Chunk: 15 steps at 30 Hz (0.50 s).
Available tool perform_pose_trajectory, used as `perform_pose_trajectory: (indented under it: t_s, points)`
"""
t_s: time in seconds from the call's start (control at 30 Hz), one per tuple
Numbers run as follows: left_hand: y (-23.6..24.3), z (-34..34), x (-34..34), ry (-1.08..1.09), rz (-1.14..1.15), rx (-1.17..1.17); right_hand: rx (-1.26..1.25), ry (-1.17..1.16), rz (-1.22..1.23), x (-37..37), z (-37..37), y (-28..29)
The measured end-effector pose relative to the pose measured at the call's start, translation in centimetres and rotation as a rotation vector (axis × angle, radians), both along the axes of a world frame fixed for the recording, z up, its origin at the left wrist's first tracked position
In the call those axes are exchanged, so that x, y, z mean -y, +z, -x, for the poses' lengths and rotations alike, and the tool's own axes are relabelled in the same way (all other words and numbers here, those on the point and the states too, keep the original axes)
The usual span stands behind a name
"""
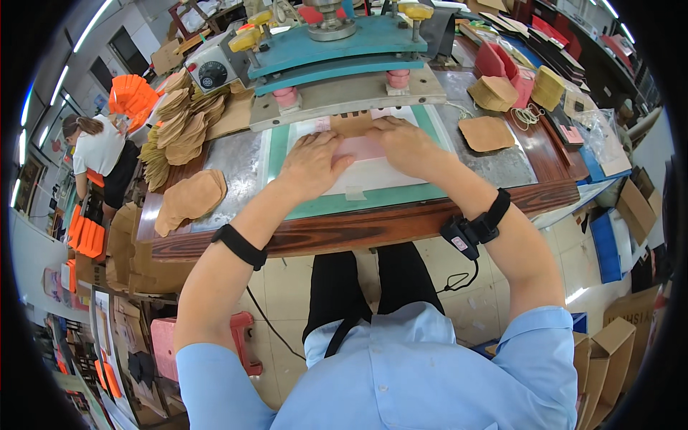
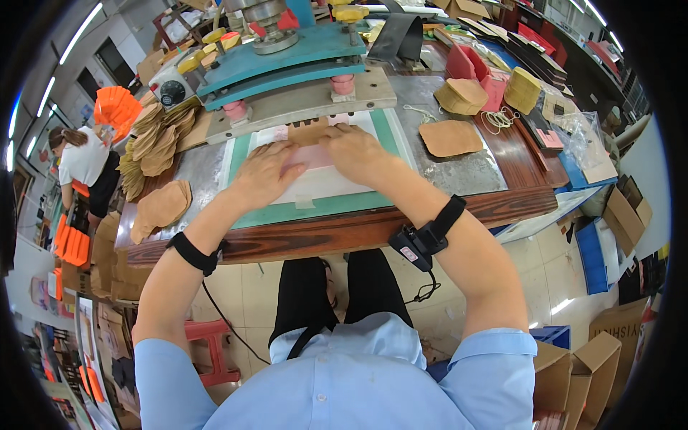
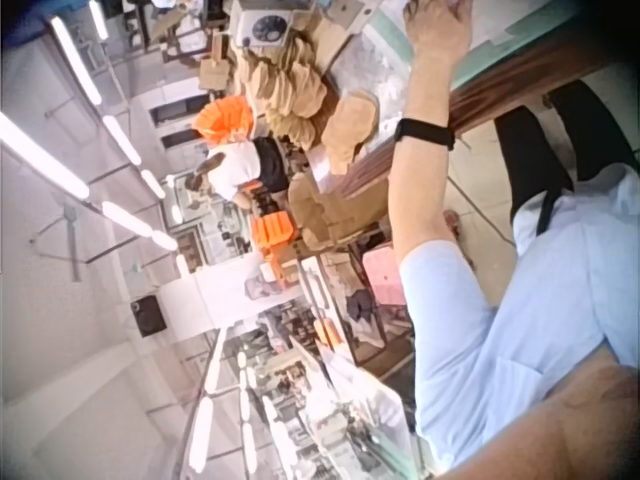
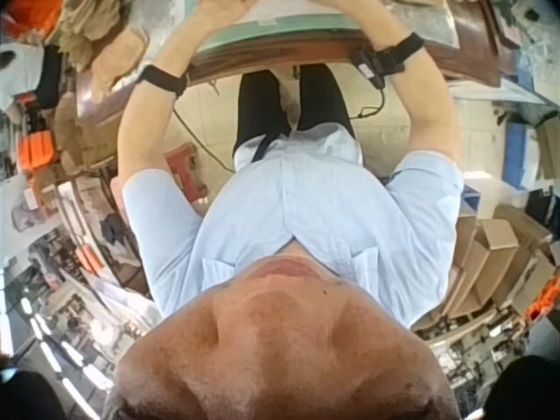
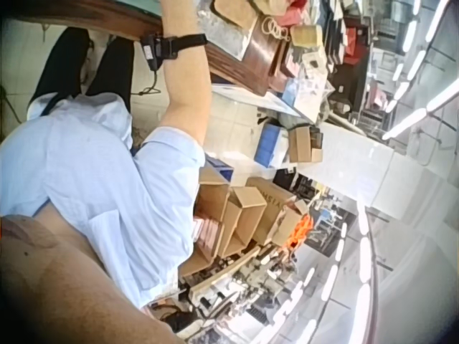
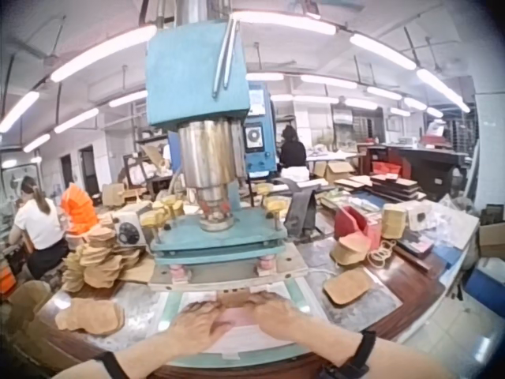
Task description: Operating an industrial heat press to stamp or bond leather components.
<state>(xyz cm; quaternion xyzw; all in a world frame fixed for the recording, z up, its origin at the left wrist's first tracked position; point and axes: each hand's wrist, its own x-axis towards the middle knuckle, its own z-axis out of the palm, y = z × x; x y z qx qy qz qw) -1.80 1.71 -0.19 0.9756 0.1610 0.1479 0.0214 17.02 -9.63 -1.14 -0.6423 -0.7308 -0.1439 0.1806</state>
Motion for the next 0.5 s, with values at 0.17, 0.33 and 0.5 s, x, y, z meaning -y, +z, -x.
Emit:
perform_pose_trajectory:
  t_s: [0.17, 0.33, 0.5]
  points:
    - [-0.2, -0.2, 0.0, -0.009, 0.04, 0.015, -0.04, -0.043, 0.078, -0.1, 0.3, 0.1]
    - [0.3, 0.4, 0.7, 0.068, 0.143, 0.04, -0.035, -0.012, 0.002, 0.3, -0.1, -0.3]
    - [1.3, 5.3, 6.6, -0.151, 0.11, 0.189, -0.172, 0.16, -0.204, 9.0, 3.3, 1.6]
